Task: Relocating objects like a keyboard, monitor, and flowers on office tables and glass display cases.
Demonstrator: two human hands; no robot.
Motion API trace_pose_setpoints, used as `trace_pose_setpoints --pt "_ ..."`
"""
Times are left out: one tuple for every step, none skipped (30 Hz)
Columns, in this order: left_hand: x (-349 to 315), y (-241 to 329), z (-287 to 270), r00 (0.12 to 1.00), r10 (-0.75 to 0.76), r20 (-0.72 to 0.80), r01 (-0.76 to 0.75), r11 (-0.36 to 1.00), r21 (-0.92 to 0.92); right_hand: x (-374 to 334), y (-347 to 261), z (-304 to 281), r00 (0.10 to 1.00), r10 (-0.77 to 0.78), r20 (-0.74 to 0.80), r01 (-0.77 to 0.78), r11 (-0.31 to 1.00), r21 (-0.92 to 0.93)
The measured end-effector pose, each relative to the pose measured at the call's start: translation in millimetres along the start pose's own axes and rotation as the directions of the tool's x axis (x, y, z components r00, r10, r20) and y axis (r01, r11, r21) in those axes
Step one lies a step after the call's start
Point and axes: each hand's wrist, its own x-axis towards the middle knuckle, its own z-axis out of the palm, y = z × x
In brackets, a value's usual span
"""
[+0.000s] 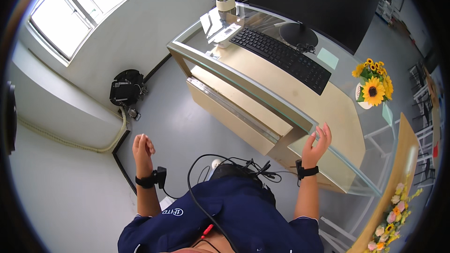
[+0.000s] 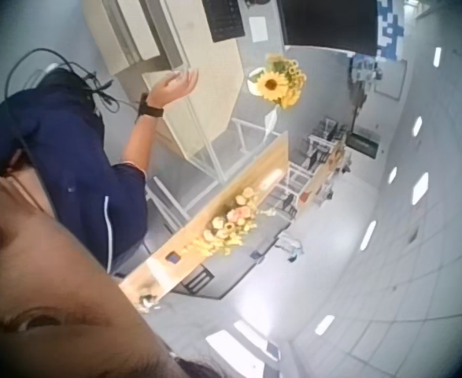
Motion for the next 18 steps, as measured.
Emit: trace_pose_setpoints --pt "21.1 10.9 16.2 0.998 0.014 0.069 -0.016 0.999 0.028 2.3 -0.3 4.3 0.998 0.043 -0.038 -0.043 0.999 0.015" --pt "43.5 21.6 28.4 0.978 0.062 0.201 -0.087 0.989 0.119 5.7 -2.3 8.7 0.993 0.086 -0.076 -0.084 0.996 0.034" --pt "63.0 33.0 44.9 0.947 0.090 0.307 -0.136 0.982 0.130 13.8 -8.4 11.4 0.989 0.132 -0.062 -0.131 0.991 0.020" --pt "83.6 39.8 58.7 0.904 0.152 0.399 -0.216 0.969 0.120 20.3 -10.3 19.2 0.989 0.130 -0.073 -0.129 0.991 0.021" --pt "106.7 43.1 74.7 0.845 0.211 0.492 -0.293 0.951 0.096 25.1 -9.8 26.4 0.985 0.143 -0.097 -0.143 0.990 0.015" --pt "129.3 48.0 91.1 0.837 0.221 0.501 -0.300 0.950 0.083 30.5 -10.0 34.4 0.981 0.154 -0.121 -0.154 0.988 0.011" --pt "150.4 54.8 102.9 0.783 0.285 0.553 -0.414 0.902 0.122 34.5 -13.0 45.4 0.976 0.182 -0.117 -0.183 0.983 0.008" --pt "171.7 64.0 115.1 0.713 0.340 0.613 -0.523 0.841 0.142 35.4 -14.9 50.4 0.974 0.180 -0.135 -0.182 0.983 -0.001" --pt "194.6 72.2 122.8 0.690 0.359 0.629 -0.574 0.801 0.172 34.1 -15.8 55.7 0.963 0.227 -0.147 -0.233 0.972 -0.024" --pt "222.3 82.7 134.5 0.662 0.389 0.641 -0.630 0.753 0.193 39.5 -16.4 65.4 0.949 0.266 -0.168 -0.276 0.960 -0.041" --pt "243.0 94.8 147.7 0.614 0.420 0.669 -0.709 0.666 0.233 42.2 -18.3 71.8 0.949 0.251 -0.191 -0.279 0.951 -0.135" --pt "264.1 106.0 162.1 0.560 0.462 0.688 -0.792 0.543 0.279 42.9 -18.3 78.6 0.944 0.231 -0.235 -0.281 0.937 -0.207" --pt "291.7 109.3 179.2 0.507 0.477 0.718 -0.825 0.509 0.245 45.6 -19.1 80.0 0.929 0.256 -0.267 -0.331 0.897 -0.292" --pt "320.0 108.6 192.5 0.460 0.488 0.742 -0.855 0.468 0.223 45.6 -18.5 84.6 0.914 0.283 -0.292 -0.379 0.852 -0.361" --pt "350.2 102.6 207.3 0.454 0.450 0.769 -0.867 0.423 0.264 45.7 -15.8 87.8 0.914 0.269 -0.303 -0.381 0.824 -0.419" --pt "381.0 94.4 222.5 0.448 0.409 0.795 -0.876 0.377 0.300 46.0 -15.3 88.2 0.914 0.257 -0.313 -0.386 0.790 -0.477" --pt "412.4 84.4 235.6 0.510 0.306 0.804 -0.838 0.387 0.384 45.7 -17.1 90.9 0.911 0.260 -0.320 -0.395 0.772 -0.498" --pt "442.4 72.2 250.8 0.500 0.310 0.809 -0.842 0.394 0.369 46.4 -18.9 93.0 0.909 0.254 -0.329 -0.398 0.765 -0.507"
